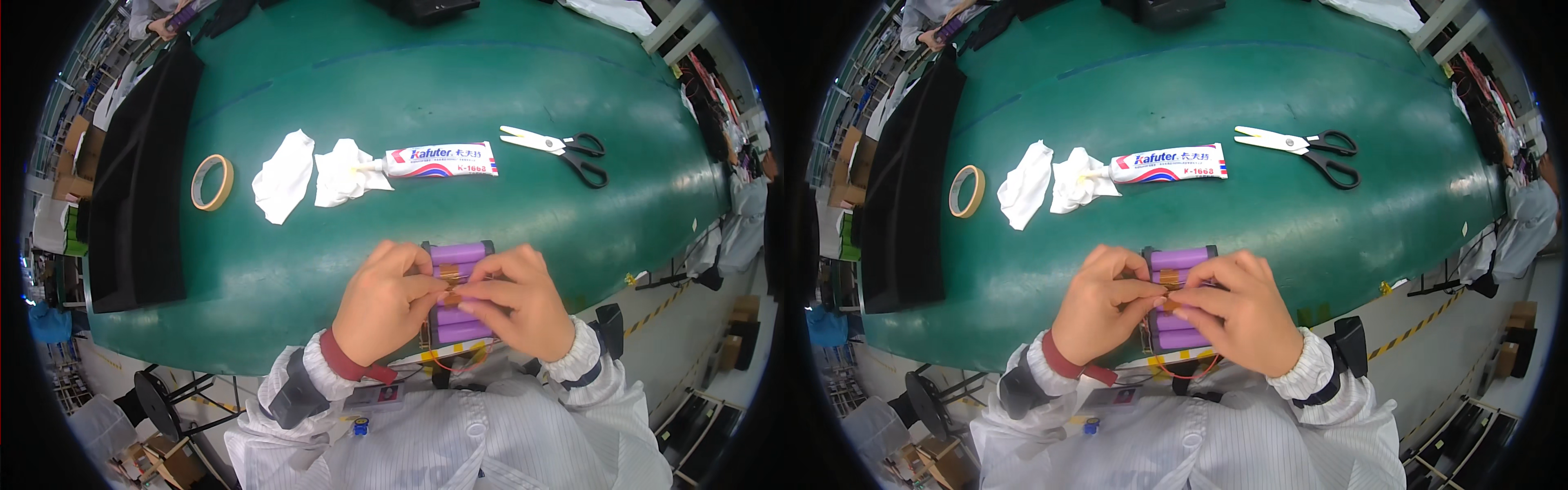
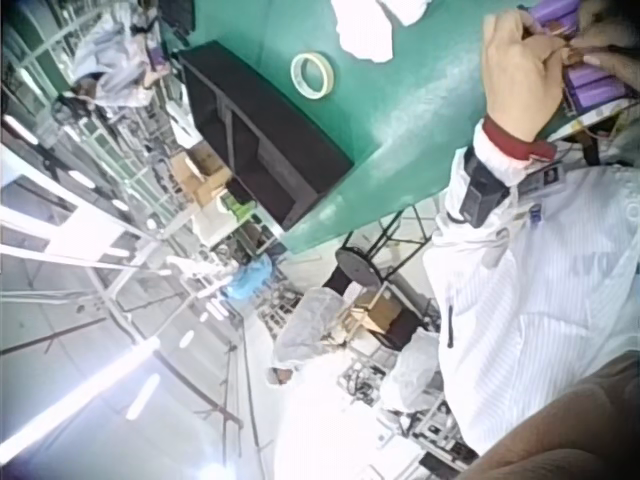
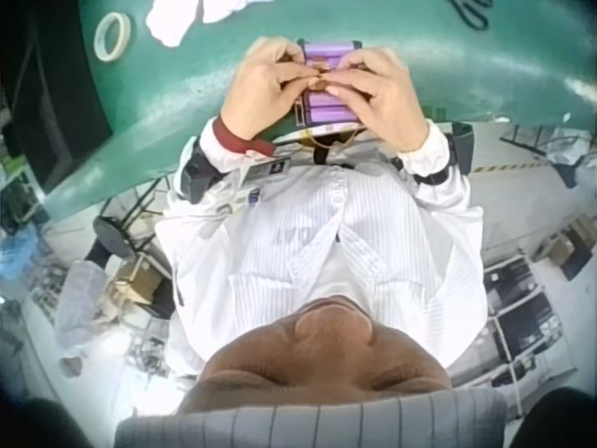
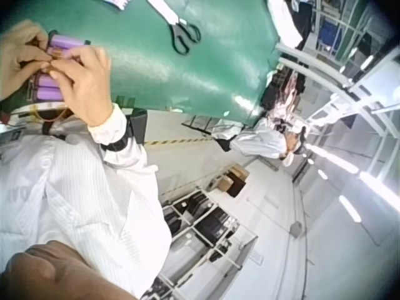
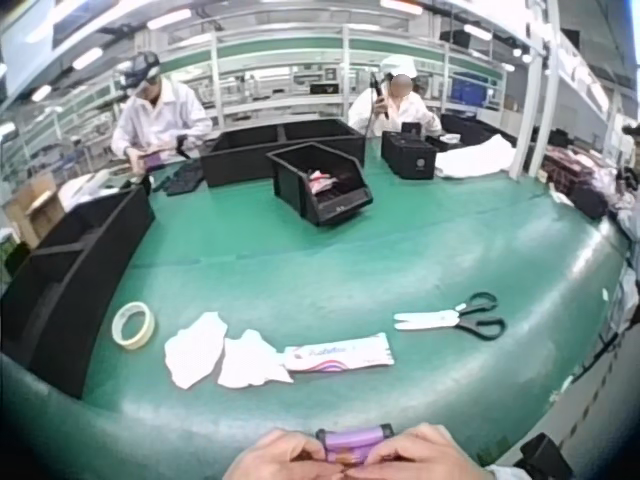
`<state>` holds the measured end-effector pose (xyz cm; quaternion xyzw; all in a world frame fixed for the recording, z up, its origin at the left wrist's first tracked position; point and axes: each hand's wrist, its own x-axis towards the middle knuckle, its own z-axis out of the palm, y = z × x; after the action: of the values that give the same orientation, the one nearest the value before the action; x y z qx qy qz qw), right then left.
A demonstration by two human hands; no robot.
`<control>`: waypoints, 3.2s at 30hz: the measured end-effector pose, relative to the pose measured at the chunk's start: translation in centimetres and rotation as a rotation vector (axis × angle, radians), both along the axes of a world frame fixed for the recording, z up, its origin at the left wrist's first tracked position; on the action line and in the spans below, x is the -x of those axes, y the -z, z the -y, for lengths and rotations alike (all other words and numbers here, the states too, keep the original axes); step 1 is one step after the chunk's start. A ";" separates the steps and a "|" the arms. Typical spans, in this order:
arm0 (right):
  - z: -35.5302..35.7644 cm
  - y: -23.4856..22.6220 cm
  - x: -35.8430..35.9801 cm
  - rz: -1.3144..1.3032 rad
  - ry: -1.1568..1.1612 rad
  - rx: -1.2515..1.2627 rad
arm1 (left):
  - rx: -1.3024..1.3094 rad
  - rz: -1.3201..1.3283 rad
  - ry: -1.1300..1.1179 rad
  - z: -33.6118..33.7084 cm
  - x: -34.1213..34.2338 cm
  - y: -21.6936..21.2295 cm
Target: The person picks up a circuit board and a battery pack, presses the board onto the batteries, and wraps yellow tape around the assembly. They then cut the tape with scissors, press the wires against the board, and hand the unit to another worker.
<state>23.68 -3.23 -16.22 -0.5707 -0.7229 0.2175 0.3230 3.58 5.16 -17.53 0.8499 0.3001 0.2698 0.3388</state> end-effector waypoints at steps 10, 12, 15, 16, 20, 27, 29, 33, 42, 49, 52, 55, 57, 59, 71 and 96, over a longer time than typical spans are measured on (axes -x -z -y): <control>-0.8 0.3 0.6 0.212 -0.044 -0.119 | -0.281 -0.198 0.049 0.8 -1.1 -1.3; -0.9 -0.1 0.8 0.273 -0.055 -0.122 | -0.350 -0.248 0.075 0.8 -1.6 -1.8; -0.9 -0.9 1.7 0.464 -0.081 -0.150 | -0.435 -0.369 0.069 1.4 -2.2 -2.7; -1.0 -1.0 1.8 0.489 -0.086 -0.147 | -0.443 -0.434 0.065 1.6 -2.5 -3.1; -1.6 -0.6 0.2 0.373 -0.148 -0.097 | -0.420 -0.451 0.124 0.9 -2.4 -3.0; -1.4 -0.6 -0.4 0.374 -0.167 -0.083 | -0.343 -0.478 0.030 1.7 -2.4 -2.7; -1.8 -1.0 -1.7 0.207 -0.202 -0.064 | -0.238 -0.299 -0.057 1.6 -1.7 -1.9; -2.3 -0.7 -2.0 0.155 -0.079 -0.117 | -0.072 -0.117 -0.253 3.5 1.2 -2.6; -4.4 -1.4 0.1 0.339 -0.152 0.023 | 0.509 -0.094 -0.275 7.3 5.0 -1.3; -5.0 -1.6 0.4 0.369 -0.218 0.089 | 0.577 -0.039 -0.320 8.5 5.3 -0.2; -5.7 -1.1 -0.3 0.382 -0.286 0.161 | 0.535 -0.004 -0.311 8.3 5.1 -0.4; -7.2 -0.3 -1.8 0.323 -0.402 0.266 | 0.587 0.016 -0.350 8.3 4.2 -1.0; -8.1 -0.3 -2.3 0.292 -0.470 0.331 | 0.238 -0.149 -0.366 8.6 3.2 -0.7; -8.5 -0.3 -2.2 0.228 -0.547 0.377 | 0.239 -0.215 -0.373 9.1 2.1 -0.1; -8.9 -3.9 -3.3 0.067 -0.497 0.636 | 0.063 -0.072 -0.437 7.0 -0.4 1.8; -0.7 4.0 -5.3 -0.795 0.079 0.283 | -0.030 -0.003 -0.166 7.3 -4.3 2.1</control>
<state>29.00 -2.52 -20.19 -0.5084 -0.4825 0.5052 0.5035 7.86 -2.17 -19.61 0.8275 0.3658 0.3003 0.3021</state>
